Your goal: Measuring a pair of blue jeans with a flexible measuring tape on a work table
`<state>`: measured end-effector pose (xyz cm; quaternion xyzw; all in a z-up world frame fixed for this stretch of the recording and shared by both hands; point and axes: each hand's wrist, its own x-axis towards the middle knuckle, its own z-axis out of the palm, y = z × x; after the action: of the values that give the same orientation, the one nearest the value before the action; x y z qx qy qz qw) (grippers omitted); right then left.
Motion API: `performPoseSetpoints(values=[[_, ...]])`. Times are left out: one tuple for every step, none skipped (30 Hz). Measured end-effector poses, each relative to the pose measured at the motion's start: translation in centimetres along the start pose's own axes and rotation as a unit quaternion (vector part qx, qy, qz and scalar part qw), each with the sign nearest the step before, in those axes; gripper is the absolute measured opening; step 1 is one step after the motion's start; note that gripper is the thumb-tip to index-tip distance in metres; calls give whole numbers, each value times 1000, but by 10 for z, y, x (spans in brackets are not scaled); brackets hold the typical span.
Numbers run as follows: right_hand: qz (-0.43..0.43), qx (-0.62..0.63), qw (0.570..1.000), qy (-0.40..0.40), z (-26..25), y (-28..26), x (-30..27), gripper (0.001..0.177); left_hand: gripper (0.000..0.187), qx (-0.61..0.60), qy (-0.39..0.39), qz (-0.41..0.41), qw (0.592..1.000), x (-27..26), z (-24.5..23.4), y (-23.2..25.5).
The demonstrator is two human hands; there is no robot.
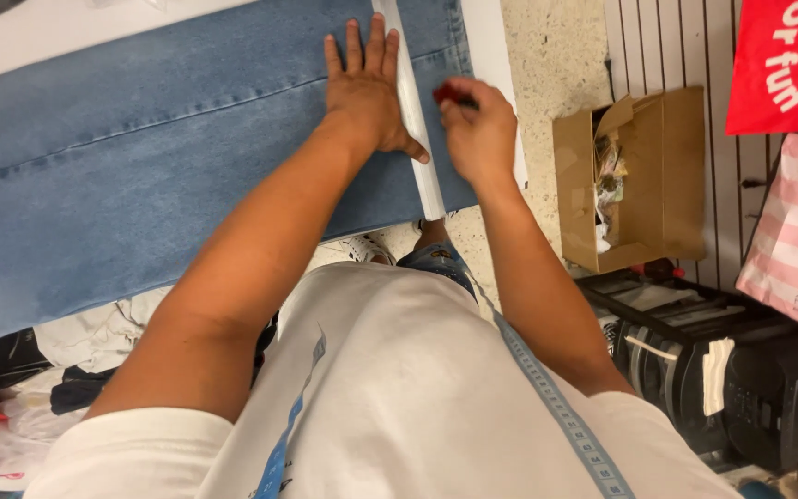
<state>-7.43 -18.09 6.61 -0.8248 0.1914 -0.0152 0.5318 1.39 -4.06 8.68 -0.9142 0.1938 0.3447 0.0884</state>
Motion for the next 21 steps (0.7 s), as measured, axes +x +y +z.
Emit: performPoseSetpoints(values=[[-4, -15, 1000, 24, 10, -1, 11, 27, 165, 10, 1, 1, 1000, 2, 1, 1], [-8, -30, 998, 46, 21, -2, 22, 31, 166, 20, 0, 1, 1000, 3, 2, 1], [-11, -31, 999, 40, 26, -2, 30, 31, 166, 15, 0, -3, 1000, 6, 3, 2], [-12, -53, 997, 61, 31, -1, 37, 30, 167, 17, 0, -4, 1000, 9, 5, 3], [-13, -75, 994, 82, 36, 0, 45, 28, 168, 19, 0, -4, 1000, 12, 6, 4], [-17, -78, 994, 75, 38, 0, 47, 28, 168, 11, -1, -9, 1000, 11, 5, 3], [-38, -89, 993, 75, 39, 1, 49, 25, 167, 6, -5, -5, 1000, 10, 4, 3], [-58, -98, 991, 74, 42, 1, 50, 22, 165, 1, -12, -2, 1000, 7, 3, 2], [-61, -99, 991, 65, 44, -2, 49, 22, 165, -5, -14, -8, 1000, 8, 5, 0], [-66, -105, 990, 67, 44, -4, 48, 20, 165, -9, -3, -2, 1000, 9, 7, 0], [-70, -111, 989, 69, 44, -5, 48, 19, 165, -12, 7, 4, 1000, 10, 10, 1], [-71, -115, 989, 66, 45, -1, 50, 19, 165, -18, 6, 4, 1000, 12, 11, 0], [-104, -141, 982, 63, 45, 4, 51, 18, 166, -21, 12, 7, 1000, 13, 13, 0], [-136, -167, 975, 62, 44, 8, 53, 17, 166, -23, 18, 11, 1000, 15, 14, 0], [-137, -171, 974, 60, 38, 7, 45, 17, 166, -28, 18, 11, 999, 14, 15, 1], [-131, -190, 972, 46, 33, 4, 40, 16, 167, -32, 16, 12, 999, 15, 14, 0], [-125, -210, 969, 32, 28, 1, 34, 15, 168, -36, 13, 12, 999, 16, 13, -1], [-128, -210, 969, 31, 25, -7, 24, 15, 168, -39, 14, 11, 999, 15, 13, -1], [-86, -189, 977, 42, 21, -16, 15, 18, 168, -40, 16, 11, 999, 15, 12, -1], [-40, -167, 984, 54, 17, -22, 2, 21, 167, -38, 15, 15, 999, 14, 14, 0], [-38, -166, 984, 54, 21, -11, 4, 21, 167, -37, 14, 15, 999, 11, 13, -3]])
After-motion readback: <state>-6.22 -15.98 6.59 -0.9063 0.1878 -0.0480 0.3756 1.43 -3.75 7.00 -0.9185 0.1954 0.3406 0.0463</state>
